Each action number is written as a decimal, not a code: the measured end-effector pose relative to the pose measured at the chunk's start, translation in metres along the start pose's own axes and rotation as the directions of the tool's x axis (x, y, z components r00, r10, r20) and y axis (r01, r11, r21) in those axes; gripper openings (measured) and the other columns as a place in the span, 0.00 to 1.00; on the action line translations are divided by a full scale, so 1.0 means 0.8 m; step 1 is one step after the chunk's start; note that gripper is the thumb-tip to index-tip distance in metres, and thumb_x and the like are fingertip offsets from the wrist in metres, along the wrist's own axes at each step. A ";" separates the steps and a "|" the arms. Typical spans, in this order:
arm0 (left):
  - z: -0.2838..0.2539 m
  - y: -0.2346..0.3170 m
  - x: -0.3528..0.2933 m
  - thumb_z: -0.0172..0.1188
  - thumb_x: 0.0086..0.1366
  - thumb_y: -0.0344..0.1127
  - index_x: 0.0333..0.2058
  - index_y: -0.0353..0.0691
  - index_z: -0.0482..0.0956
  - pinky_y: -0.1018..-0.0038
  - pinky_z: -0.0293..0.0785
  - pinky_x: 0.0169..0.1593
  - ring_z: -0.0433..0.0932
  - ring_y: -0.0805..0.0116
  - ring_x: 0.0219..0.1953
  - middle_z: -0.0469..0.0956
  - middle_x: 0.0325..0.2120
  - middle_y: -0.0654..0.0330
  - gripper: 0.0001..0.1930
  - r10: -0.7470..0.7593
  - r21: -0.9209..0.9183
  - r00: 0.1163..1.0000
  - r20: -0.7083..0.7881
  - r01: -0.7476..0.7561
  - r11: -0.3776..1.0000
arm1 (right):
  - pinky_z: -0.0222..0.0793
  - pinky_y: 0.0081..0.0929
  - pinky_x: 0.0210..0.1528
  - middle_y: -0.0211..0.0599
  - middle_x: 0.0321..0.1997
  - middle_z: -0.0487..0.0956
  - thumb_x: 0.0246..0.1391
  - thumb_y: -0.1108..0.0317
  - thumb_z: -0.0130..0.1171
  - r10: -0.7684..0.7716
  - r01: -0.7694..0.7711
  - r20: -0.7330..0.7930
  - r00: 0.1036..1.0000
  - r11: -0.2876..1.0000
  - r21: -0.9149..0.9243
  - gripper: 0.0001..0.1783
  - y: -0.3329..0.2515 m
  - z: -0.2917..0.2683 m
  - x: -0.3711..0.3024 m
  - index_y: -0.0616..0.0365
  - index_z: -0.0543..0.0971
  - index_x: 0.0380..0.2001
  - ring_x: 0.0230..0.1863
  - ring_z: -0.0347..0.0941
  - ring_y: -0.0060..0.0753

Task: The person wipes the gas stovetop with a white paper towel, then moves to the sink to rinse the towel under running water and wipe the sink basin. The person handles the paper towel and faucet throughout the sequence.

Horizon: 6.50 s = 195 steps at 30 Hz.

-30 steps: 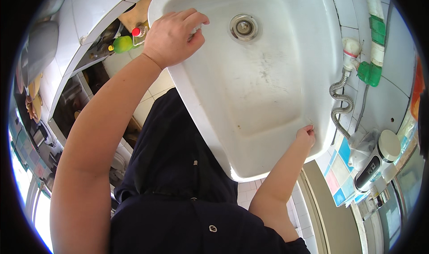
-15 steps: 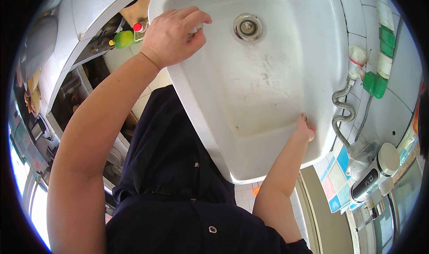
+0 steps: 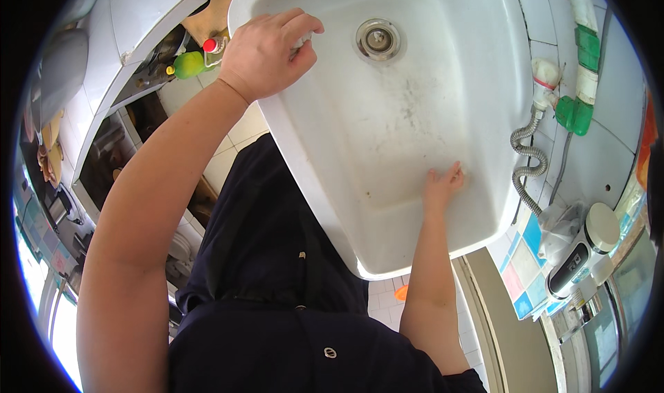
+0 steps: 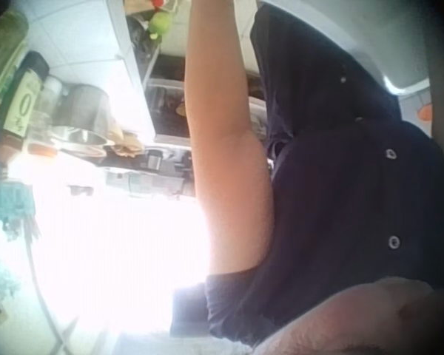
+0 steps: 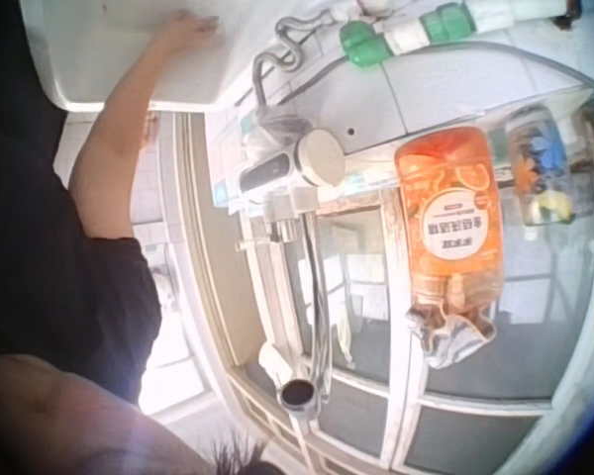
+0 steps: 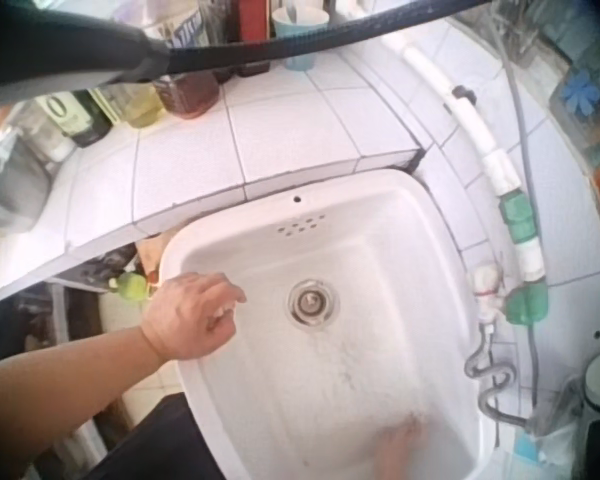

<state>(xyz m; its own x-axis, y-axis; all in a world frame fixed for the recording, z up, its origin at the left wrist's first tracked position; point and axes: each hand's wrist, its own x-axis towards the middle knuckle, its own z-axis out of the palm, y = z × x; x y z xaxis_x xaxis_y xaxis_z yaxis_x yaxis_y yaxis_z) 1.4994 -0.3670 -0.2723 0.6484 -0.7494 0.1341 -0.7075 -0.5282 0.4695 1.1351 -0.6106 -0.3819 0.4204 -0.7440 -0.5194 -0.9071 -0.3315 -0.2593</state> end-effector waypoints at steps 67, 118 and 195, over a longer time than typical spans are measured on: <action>-0.001 -0.001 0.001 0.56 0.52 0.28 0.34 0.46 0.76 0.66 0.73 0.31 0.74 0.61 0.25 0.75 0.25 0.65 0.09 0.010 -0.010 1.000 -0.021 -0.010 1.000 | 0.20 0.44 0.73 0.36 0.68 0.62 0.65 0.48 0.35 0.056 0.565 0.563 0.824 -0.129 -0.815 0.33 0.018 -0.132 0.007 0.65 0.69 0.58 0.73 0.41 0.38; -0.001 -0.005 0.008 0.57 0.48 0.26 0.31 0.44 0.76 0.70 0.71 0.31 0.75 0.64 0.25 0.75 0.24 0.65 0.09 0.058 -0.054 0.998 0.008 -0.057 0.997 | 0.26 0.43 0.73 0.51 0.74 0.33 0.62 0.41 0.35 -0.163 0.166 -0.108 0.981 0.986 0.021 0.46 -0.290 0.068 0.164 0.65 0.38 0.68 0.75 0.24 0.52; 0.000 -0.002 0.008 0.57 0.50 0.28 0.32 0.47 0.76 0.67 0.73 0.30 0.75 0.62 0.25 0.74 0.24 0.67 0.09 0.031 -0.010 0.999 0.018 -0.031 0.999 | 0.69 0.23 0.32 0.34 0.32 0.78 0.49 0.69 0.58 -0.063 -0.098 0.210 0.976 0.733 0.674 0.14 -0.232 0.064 -0.007 0.62 0.72 0.39 0.30 0.76 0.25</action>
<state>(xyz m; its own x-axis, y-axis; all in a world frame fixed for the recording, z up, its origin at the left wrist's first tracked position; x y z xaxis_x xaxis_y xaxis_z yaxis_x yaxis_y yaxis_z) 1.5043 -0.3709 -0.2723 0.6211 -0.7724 0.1325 -0.7243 -0.5012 0.4736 1.3022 -0.5152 -0.3729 0.4715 -0.5834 -0.6613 -0.6916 0.2207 -0.6877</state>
